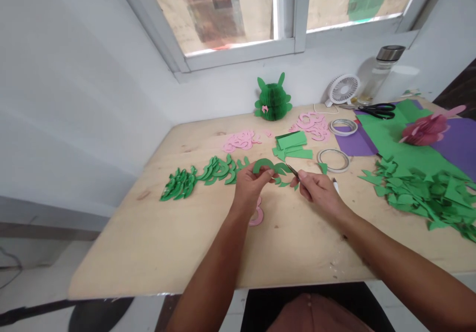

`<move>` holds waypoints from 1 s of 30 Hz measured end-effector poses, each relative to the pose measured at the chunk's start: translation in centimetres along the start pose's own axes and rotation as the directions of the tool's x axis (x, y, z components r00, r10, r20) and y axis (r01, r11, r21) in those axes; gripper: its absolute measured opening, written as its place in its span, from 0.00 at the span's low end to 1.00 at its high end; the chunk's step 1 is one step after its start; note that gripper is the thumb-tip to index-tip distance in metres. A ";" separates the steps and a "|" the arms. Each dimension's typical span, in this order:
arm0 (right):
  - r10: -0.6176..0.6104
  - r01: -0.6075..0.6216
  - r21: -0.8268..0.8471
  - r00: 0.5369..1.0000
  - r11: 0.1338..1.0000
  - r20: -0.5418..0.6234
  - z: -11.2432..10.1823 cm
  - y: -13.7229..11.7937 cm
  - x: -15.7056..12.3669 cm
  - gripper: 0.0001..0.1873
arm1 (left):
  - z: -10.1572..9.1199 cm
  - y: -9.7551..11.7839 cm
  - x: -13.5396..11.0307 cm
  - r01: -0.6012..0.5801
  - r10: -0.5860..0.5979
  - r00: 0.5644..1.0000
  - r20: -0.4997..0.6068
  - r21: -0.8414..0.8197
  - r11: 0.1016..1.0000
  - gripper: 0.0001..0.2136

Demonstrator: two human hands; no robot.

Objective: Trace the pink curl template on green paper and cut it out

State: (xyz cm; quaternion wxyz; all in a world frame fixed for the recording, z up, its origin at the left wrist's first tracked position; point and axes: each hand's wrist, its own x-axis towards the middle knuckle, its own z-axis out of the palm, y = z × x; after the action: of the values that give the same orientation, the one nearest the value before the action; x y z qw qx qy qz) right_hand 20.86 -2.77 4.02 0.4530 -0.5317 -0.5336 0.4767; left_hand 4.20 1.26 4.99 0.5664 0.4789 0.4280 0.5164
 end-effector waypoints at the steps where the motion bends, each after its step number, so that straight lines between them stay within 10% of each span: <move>1: 0.007 -0.007 -0.008 1.000 1.000 0.005 0.0 0.0 0.0 0.31 | -0.1 0.1 0.0 -0.003 0.003 1.000 0.001 0.007 1.000 0.07; 30: 0.075 -0.070 -0.073 0.995 0.995 0.062 0.2 0.3 -0.2 0.30 | -0.3 0.3 -0.1 0.117 -0.106 0.989 0.105 -0.103 0.988 0.09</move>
State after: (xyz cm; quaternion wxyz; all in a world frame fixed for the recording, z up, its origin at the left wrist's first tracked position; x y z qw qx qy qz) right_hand 20.71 -2.95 3.66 0.3986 -0.5507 -0.5450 0.4907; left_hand 3.86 1.16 5.26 0.6402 0.4475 0.3969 0.4820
